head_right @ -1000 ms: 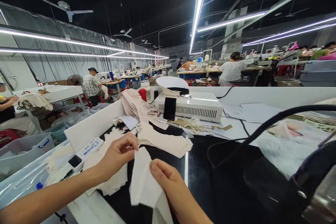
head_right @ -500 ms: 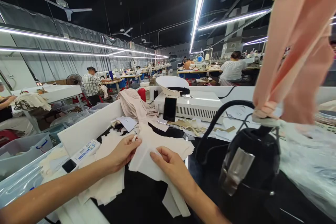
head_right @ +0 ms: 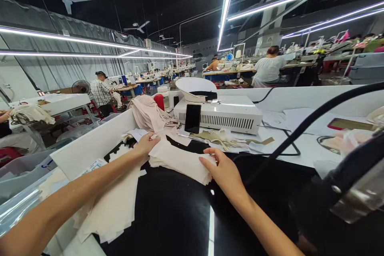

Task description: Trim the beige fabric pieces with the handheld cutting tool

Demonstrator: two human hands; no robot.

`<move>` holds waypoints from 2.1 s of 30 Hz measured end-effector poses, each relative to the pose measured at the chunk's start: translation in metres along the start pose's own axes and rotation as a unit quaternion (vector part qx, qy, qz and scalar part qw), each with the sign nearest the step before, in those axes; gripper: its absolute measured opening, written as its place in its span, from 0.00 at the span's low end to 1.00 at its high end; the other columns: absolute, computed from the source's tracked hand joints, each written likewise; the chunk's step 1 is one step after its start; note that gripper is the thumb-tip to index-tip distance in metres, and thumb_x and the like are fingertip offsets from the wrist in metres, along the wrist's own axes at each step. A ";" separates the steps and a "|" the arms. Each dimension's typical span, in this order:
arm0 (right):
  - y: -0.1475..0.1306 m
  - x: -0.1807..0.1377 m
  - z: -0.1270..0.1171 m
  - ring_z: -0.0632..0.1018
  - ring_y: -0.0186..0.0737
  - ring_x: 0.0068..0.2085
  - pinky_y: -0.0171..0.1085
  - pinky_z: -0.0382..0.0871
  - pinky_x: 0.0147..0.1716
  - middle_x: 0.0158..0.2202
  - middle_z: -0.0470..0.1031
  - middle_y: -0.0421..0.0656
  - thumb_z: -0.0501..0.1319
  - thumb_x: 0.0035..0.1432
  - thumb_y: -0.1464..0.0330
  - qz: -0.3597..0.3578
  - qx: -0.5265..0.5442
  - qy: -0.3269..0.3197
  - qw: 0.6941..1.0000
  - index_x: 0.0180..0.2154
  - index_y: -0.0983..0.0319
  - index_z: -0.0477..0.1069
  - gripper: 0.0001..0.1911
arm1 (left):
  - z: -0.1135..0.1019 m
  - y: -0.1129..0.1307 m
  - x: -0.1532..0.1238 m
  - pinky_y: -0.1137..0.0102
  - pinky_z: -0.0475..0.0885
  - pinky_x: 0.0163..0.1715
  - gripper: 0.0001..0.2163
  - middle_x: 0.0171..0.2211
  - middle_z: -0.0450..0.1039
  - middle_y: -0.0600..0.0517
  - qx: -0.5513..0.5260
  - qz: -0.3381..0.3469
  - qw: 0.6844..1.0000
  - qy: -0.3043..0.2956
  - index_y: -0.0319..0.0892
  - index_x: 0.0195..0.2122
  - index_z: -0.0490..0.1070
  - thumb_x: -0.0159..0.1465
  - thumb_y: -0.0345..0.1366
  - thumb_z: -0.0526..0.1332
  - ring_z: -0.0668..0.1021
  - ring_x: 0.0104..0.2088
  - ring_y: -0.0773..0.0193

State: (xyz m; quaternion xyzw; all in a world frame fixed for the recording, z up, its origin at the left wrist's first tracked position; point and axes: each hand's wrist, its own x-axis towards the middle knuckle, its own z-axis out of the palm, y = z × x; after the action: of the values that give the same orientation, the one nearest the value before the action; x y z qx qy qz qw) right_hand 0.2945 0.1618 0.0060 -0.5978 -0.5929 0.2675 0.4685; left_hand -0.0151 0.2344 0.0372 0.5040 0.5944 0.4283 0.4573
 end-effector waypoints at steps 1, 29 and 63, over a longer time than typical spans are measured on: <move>0.004 0.002 0.001 0.83 0.53 0.32 0.46 0.75 0.34 0.31 0.84 0.41 0.70 0.55 0.46 -0.006 -0.013 0.006 1.000 0.43 0.52 0.83 0.21 | 0.000 -0.004 0.002 0.48 0.89 0.60 0.20 0.67 0.81 0.41 0.008 -0.010 1.000 -0.002 0.42 0.69 0.80 0.83 0.46 0.74 0.87 0.60 0.46; 0.017 -0.033 0.030 0.90 0.63 0.45 0.61 0.85 0.54 0.48 0.93 0.49 0.61 0.63 0.47 -0.152 -0.135 0.002 0.979 0.41 0.51 0.85 0.20 | -0.126 0.003 -0.058 0.49 0.88 0.61 0.16 0.63 0.84 0.43 0.425 0.177 0.887 -0.030 0.42 0.64 0.82 0.84 0.46 0.73 0.87 0.59 0.49; -0.004 0.061 0.127 0.88 0.51 0.58 0.55 0.89 0.59 0.63 0.86 0.49 0.73 0.82 0.55 -0.071 -0.107 -0.087 0.988 0.62 0.59 0.83 0.18 | -0.039 -0.005 0.016 0.62 0.77 0.68 0.08 0.53 0.90 0.48 0.339 0.306 0.875 -0.164 0.45 0.49 0.86 0.79 0.33 0.65 0.86 0.58 0.50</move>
State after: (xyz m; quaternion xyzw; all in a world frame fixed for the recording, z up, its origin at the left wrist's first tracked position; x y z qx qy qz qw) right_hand 0.1910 0.2507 -0.0288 -0.5752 -0.6977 0.2192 0.3663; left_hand -0.0555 0.2473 0.0391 0.8478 0.4357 0.2302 0.1961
